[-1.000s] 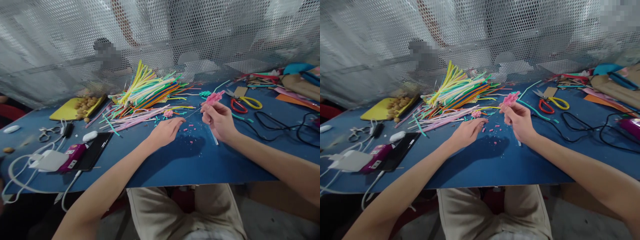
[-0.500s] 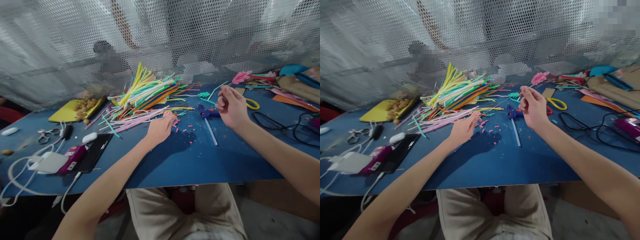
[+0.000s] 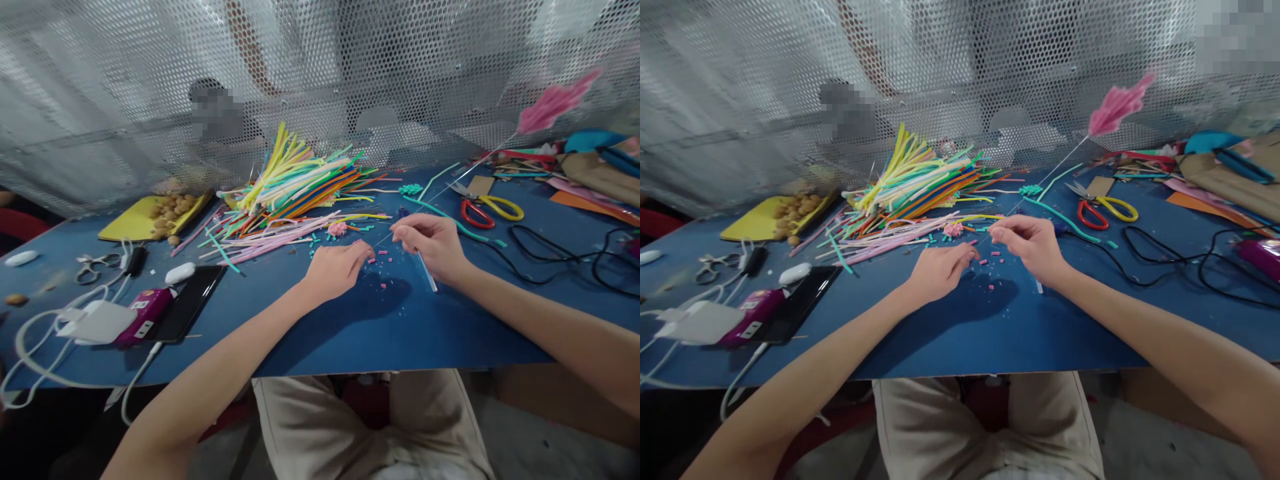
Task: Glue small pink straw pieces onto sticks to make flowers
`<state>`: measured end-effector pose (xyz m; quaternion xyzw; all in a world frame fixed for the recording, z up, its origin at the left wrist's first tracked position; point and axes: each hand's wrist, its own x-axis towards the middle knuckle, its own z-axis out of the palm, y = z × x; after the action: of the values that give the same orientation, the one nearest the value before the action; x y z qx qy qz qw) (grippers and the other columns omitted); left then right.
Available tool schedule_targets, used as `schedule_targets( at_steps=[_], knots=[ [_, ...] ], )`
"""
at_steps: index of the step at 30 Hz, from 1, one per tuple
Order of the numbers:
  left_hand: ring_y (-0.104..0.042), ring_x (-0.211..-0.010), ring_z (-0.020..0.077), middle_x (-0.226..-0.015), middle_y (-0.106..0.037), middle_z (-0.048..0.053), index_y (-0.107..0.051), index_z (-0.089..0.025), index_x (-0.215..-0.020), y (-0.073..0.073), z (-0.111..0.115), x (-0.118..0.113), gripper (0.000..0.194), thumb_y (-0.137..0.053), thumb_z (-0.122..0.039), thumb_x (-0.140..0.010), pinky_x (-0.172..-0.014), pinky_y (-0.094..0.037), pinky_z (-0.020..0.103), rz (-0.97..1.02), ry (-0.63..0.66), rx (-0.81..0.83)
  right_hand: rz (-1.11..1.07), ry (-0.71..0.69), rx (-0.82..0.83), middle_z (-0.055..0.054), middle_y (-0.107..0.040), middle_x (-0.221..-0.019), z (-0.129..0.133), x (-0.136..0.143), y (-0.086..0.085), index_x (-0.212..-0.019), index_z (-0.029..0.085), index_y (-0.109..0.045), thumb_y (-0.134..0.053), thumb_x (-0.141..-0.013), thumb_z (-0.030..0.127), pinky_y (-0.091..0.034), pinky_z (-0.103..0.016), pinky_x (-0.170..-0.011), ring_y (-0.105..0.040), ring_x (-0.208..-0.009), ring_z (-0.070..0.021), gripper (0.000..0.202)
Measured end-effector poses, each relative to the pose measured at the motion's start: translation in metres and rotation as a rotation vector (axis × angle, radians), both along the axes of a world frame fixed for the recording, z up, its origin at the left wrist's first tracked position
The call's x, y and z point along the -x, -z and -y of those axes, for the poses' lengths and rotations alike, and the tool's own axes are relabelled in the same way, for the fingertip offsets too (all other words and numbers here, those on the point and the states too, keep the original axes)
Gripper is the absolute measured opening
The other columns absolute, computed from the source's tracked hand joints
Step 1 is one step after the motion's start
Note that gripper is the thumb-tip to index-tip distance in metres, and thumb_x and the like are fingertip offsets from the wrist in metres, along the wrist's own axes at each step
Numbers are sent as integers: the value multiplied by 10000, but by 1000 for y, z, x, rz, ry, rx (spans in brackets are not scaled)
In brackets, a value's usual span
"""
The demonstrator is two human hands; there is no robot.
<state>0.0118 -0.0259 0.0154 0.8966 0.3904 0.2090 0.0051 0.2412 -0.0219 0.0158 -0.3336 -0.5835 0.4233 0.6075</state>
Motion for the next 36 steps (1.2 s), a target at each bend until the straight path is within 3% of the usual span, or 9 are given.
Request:
schedule_targets(
  at_steps=[4, 8, 16, 24, 28, 32, 36],
  knots=[
    [-717, -844, 186, -928, -773, 31, -723, -241, -1128, -6, 5, -3, 353, -444, -447, -1059, -747, -491, 273, 50, 84, -7, 262, 4, -76, -24, -760, -805, 5, 0, 0, -854, 216, -797, -779, -854, 382, -504, -285, -581, -628, -639, -138, 167],
    [-681, -883, 206, -922, -746, 68, -716, -195, -1171, -11, 0, 2, 412, -565, -536, -995, -836, -508, 319, 289, 126, 13, 470, 36, -174, -32, -766, -847, 7, -2, -6, -886, 208, -769, -675, -943, 364, -511, -291, -640, -664, -708, -158, 191],
    [-701, -890, 188, -1077, -775, 97, -756, -192, -1143, -11, -11, 5, 401, -600, -527, -989, -730, -514, 280, 732, 135, 362, 627, -96, -232, -18, -764, -822, 13, 8, 2, -903, 205, -768, -635, -968, 322, -461, -278, -630, -614, -657, -135, 189],
    [-612, -635, 117, -846, -769, 49, -789, -183, -976, -9, -5, 2, 353, -710, -522, -918, -618, -476, 254, 766, 124, 423, 685, -155, -186, -14, -766, -774, 16, 12, 7, -899, 214, -797, -665, -945, 356, -454, -263, -608, -611, -619, -130, 199],
    [-642, -668, 119, -881, -768, 56, -722, -166, -974, -9, -7, 2, 370, -660, -530, -949, -660, -521, 259, 814, 176, 519, 680, -156, -168, 3, -770, -772, 15, 11, 7, -899, 235, -801, -676, -940, 377, -468, -267, -618, -626, -626, -132, 193],
    [-674, -703, 127, -845, -758, 44, -679, -168, -986, -12, -10, 4, 355, -670, -520, -945, -706, -544, 266, 865, 173, 514, 579, -62, -170, -10, -762, -776, 16, 9, 1, -870, 230, -781, -669, -947, 397, -491, -285, -612, -642, -639, -149, 214],
    [-685, -732, 135, -819, -749, 37, -679, -167, -960, -12, -11, 7, 336, -669, -503, -952, -736, -538, 273, 807, 200, 507, 349, 117, -151, -14, -726, -741, 12, 4, -7, -869, 219, -760, -694, -934, 390, -519, -292, -625, -634, -635, -145, 194]
  ],
)
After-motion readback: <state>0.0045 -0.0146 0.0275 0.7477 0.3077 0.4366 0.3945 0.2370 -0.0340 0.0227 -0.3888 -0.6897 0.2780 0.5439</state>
